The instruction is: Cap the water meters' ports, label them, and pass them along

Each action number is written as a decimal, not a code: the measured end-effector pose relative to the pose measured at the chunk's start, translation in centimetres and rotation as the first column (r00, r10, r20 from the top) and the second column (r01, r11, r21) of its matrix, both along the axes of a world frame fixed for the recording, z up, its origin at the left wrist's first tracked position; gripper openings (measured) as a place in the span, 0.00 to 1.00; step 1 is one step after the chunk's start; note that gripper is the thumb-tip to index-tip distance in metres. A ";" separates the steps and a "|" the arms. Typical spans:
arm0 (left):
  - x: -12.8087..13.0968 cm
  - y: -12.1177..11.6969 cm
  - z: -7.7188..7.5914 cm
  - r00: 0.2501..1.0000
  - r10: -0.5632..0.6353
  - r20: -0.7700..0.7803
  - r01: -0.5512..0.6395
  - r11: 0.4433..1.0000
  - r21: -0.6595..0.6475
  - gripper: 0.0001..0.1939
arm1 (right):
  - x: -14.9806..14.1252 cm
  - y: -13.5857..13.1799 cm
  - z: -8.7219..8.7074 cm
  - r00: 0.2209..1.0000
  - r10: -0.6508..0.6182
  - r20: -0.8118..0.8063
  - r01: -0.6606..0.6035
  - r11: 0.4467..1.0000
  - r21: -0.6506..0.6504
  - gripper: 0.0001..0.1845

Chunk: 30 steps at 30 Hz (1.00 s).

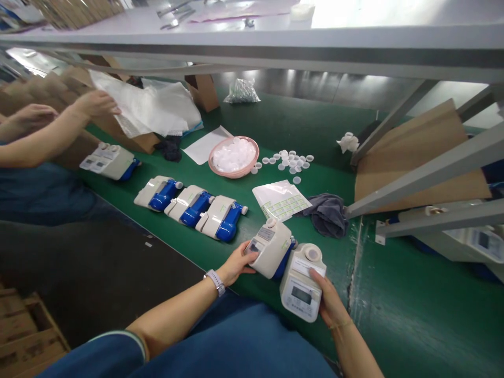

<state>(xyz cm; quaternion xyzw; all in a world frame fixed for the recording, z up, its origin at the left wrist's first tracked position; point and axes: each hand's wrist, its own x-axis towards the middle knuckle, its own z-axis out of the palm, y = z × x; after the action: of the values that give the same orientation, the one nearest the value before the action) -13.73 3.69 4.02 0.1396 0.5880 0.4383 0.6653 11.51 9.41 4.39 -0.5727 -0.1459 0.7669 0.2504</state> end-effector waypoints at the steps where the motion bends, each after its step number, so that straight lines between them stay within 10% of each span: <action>1: 0.4 0.0 0.4 0.999 0.007 -0.054 -0.005 0.999 0.043 0.34 | -0.2 0.0 0.1 1.000 -0.005 0.010 0.005 1.000 -0.001 0.29; 6: 2.4 -1.5 2.3 0.949 0.058 -0.310 0.028 0.963 0.269 0.33 | -2.6 0.5 -0.4 0.997 -0.082 0.008 0.081 0.996 0.034 0.28; 15: -0.4 -2.2 2.1 0.951 0.013 -0.308 0.076 0.958 0.277 0.32 | -5.8 2.2 -1.0 1.000 -0.025 0.000 0.024 0.996 0.090 0.28; 18: -3.7 -3.4 1.4 0.953 0.202 -0.225 -0.187 0.979 0.086 0.23 | -5.3 2.2 -0.8 0.998 -0.056 0.032 0.053 0.993 0.102 0.30; 20: -6.9 -4.0 0.7 0.879 0.441 -0.180 -0.466 0.873 -0.141 0.23 | -5.2 1.8 0.0 0.974 -0.132 0.186 0.100 0.980 0.170 0.33; 22: -10.7 -4.1 0.0 0.820 0.554 -0.144 -0.569 0.758 -0.321 0.25 | -5.9 0.7 1.9 0.876 -0.283 0.391 0.131 0.919 0.371 0.37; 25: -15.8 -3.0 -1.0 0.848 0.530 -0.033 -0.495 0.766 -0.410 0.27 | -10.3 -1.7 5.8 0.831 -0.391 0.396 0.000 0.711 0.703 0.37; 30: -19.6 -1.2 -1.4 0.892 0.415 0.179 -0.316 0.856 -0.408 0.20 | -24.5 -2.5 6.8 0.903 0.150 0.402 -0.403 0.617 0.676 0.44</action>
<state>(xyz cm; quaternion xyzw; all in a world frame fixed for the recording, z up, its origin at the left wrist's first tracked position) -33.31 2.52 2.65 -0.1617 0.5826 0.4537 0.6547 -12.96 6.96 11.23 -0.5011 -0.5707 0.5700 0.3135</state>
